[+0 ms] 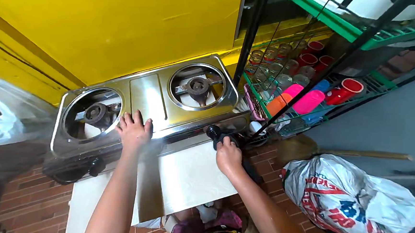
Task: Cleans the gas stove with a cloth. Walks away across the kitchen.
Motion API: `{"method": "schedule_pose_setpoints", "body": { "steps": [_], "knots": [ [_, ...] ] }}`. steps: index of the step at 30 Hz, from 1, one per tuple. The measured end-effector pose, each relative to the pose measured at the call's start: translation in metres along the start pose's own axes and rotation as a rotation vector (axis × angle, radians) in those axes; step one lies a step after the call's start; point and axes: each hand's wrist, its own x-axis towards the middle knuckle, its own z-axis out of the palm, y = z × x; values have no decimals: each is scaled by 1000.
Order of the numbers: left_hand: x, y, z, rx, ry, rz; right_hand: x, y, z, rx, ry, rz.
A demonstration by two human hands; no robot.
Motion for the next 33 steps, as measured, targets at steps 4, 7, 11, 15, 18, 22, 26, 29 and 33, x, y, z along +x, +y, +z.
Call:
{"method": "schedule_pose_setpoints", "body": {
  "steps": [4,7,11,15,18,22,26,29,33],
  "knots": [
    [1,-3,0,7,-9,9,-13,-38,13,-34,-157,-153],
    [2,-5,2,-20,0,16,-13,-37,10,22,-185,-84],
    [4,-6,4,-26,-2,18,-4,-4,-1,116,-79,139],
    [1,-5,1,-17,-23,18,-7,-37,6,96,-127,126],
    [2,-5,0,-20,-39,22,-27,-86,25,115,-252,-127],
    [-3,-17,-9,-231,23,125,-46,-99,22,460,-291,-378],
    [-41,-62,-27,-430,214,267,-70,-37,-12,351,203,-194],
    [-87,-117,-35,-521,312,294,-55,-2,3,173,168,-19],
    [-157,-191,-31,-594,343,185,-17,-33,72,10,237,32]
  ]
}}
